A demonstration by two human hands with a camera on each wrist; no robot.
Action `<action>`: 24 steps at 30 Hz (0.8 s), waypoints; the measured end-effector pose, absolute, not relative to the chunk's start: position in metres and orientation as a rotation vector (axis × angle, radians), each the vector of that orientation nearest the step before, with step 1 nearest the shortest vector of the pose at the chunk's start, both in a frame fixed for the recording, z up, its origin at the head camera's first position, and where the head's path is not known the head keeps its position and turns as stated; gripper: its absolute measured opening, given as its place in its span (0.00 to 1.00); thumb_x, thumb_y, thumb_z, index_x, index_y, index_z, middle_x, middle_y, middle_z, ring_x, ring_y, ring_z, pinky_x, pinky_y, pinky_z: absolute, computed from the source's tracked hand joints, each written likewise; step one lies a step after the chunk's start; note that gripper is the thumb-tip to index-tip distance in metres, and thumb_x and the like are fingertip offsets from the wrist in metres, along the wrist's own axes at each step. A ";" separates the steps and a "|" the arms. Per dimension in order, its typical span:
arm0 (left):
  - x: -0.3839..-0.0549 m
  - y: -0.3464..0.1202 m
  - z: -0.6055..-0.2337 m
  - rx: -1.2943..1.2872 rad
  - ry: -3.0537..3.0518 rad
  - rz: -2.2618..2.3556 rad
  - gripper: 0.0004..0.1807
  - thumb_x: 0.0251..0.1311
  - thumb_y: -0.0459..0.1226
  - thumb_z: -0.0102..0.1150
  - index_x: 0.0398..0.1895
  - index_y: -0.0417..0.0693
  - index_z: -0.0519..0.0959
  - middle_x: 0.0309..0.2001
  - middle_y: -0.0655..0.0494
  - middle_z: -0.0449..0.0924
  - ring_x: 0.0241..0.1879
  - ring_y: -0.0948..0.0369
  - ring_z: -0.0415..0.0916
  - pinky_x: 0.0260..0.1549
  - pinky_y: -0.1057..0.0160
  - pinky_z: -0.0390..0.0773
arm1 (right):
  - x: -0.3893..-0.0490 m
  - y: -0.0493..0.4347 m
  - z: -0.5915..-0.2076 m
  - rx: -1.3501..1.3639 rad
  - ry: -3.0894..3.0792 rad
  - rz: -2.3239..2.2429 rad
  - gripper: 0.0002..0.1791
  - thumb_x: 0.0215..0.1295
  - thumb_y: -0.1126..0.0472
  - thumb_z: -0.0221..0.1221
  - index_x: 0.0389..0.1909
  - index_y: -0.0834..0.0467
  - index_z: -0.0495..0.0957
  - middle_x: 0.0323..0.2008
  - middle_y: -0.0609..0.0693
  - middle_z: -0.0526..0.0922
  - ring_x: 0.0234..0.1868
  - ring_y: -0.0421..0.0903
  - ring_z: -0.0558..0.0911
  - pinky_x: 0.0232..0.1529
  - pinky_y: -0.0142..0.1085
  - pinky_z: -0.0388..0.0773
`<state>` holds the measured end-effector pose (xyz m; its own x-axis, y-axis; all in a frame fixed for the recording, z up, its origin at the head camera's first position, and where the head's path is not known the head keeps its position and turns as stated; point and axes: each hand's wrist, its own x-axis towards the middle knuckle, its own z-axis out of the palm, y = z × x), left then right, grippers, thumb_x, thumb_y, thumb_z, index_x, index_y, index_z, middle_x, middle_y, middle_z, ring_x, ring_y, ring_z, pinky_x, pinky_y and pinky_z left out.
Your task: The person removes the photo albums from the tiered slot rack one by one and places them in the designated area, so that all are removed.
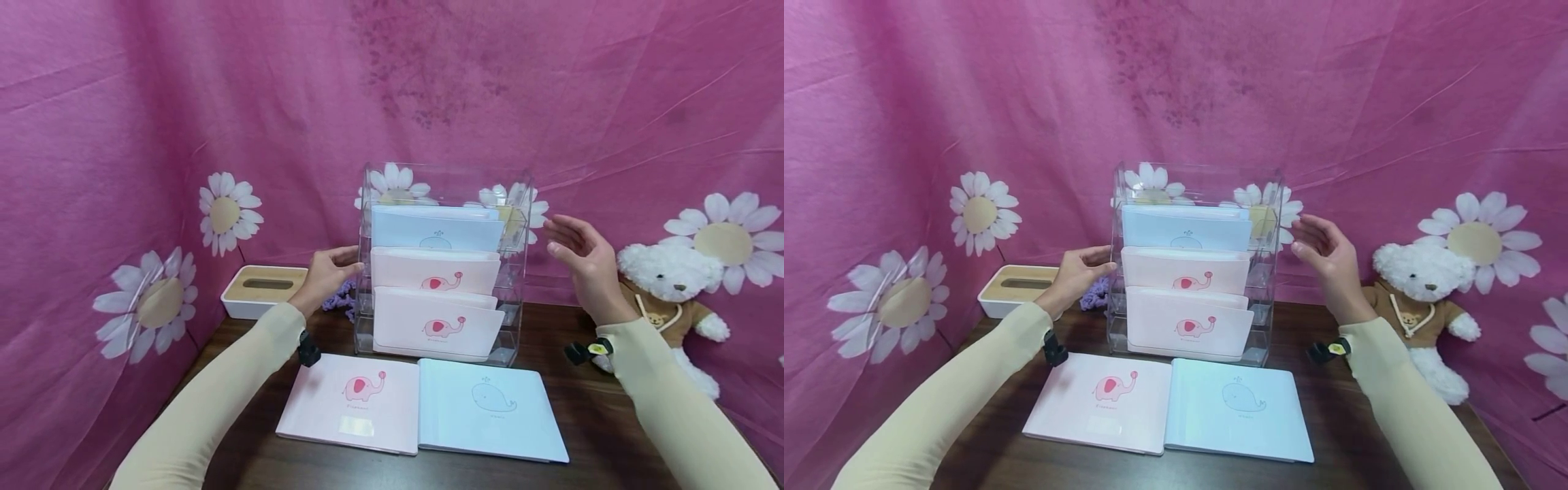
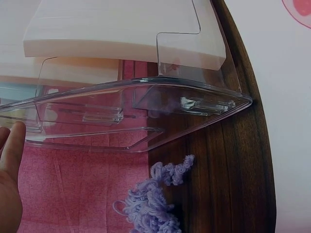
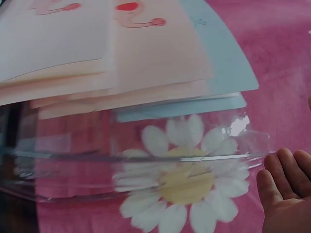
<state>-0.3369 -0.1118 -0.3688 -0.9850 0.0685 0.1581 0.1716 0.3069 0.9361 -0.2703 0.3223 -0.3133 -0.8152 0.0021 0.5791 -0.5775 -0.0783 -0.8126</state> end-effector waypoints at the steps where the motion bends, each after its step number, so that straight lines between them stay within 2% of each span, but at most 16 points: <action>1: -0.337 -0.112 -0.369 -0.229 -2.467 -1.785 0.27 0.62 0.37 0.70 0.65 0.47 0.78 0.62 0.46 0.82 0.65 0.53 0.78 0.66 0.52 0.77 | -0.273 0.320 -0.310 0.626 -1.800 1.948 0.26 0.68 0.75 0.57 0.68 0.67 0.69 0.58 0.50 0.83 0.61 0.41 0.80 0.56 0.22 0.78; 8: -0.339 -0.112 -0.371 -0.253 -2.452 -1.789 0.27 0.62 0.37 0.70 0.65 0.46 0.78 0.62 0.46 0.82 0.64 0.53 0.79 0.64 0.53 0.79 | -0.289 0.307 -0.293 0.684 -1.733 1.969 0.27 0.66 0.77 0.57 0.67 0.71 0.68 0.56 0.51 0.85 0.59 0.43 0.82 0.56 0.24 0.80; 12: -0.339 -0.114 -0.373 -0.240 -2.461 -1.783 0.27 0.62 0.37 0.70 0.65 0.47 0.78 0.62 0.47 0.82 0.64 0.53 0.79 0.64 0.53 0.78 | -0.299 0.299 -0.287 0.688 -1.814 1.925 0.28 0.66 0.75 0.59 0.67 0.69 0.69 0.56 0.49 0.85 0.58 0.41 0.82 0.55 0.23 0.79; 18: -0.339 -0.114 -0.374 -0.233 -2.470 -1.776 0.27 0.62 0.38 0.70 0.65 0.47 0.78 0.62 0.47 0.82 0.64 0.53 0.79 0.64 0.53 0.79 | -0.309 0.284 -0.278 0.659 -1.989 1.859 0.32 0.66 0.69 0.62 0.71 0.64 0.66 0.60 0.47 0.81 0.63 0.41 0.78 0.58 0.21 0.76; 24: -0.339 -0.112 -0.372 -0.249 -2.476 -1.776 0.27 0.62 0.38 0.70 0.66 0.47 0.78 0.63 0.47 0.82 0.65 0.53 0.78 0.64 0.52 0.78 | -0.321 0.272 -0.271 0.626 -2.132 1.790 0.35 0.66 0.67 0.64 0.73 0.64 0.64 0.63 0.50 0.78 0.64 0.42 0.76 0.60 0.21 0.75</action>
<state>-0.3387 -0.1124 -0.3721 -0.9832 0.0824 0.1628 0.1806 0.3132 0.9324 -0.3213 0.2723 -0.2710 -0.8644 -0.1428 0.4820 -0.4995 0.1350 -0.8557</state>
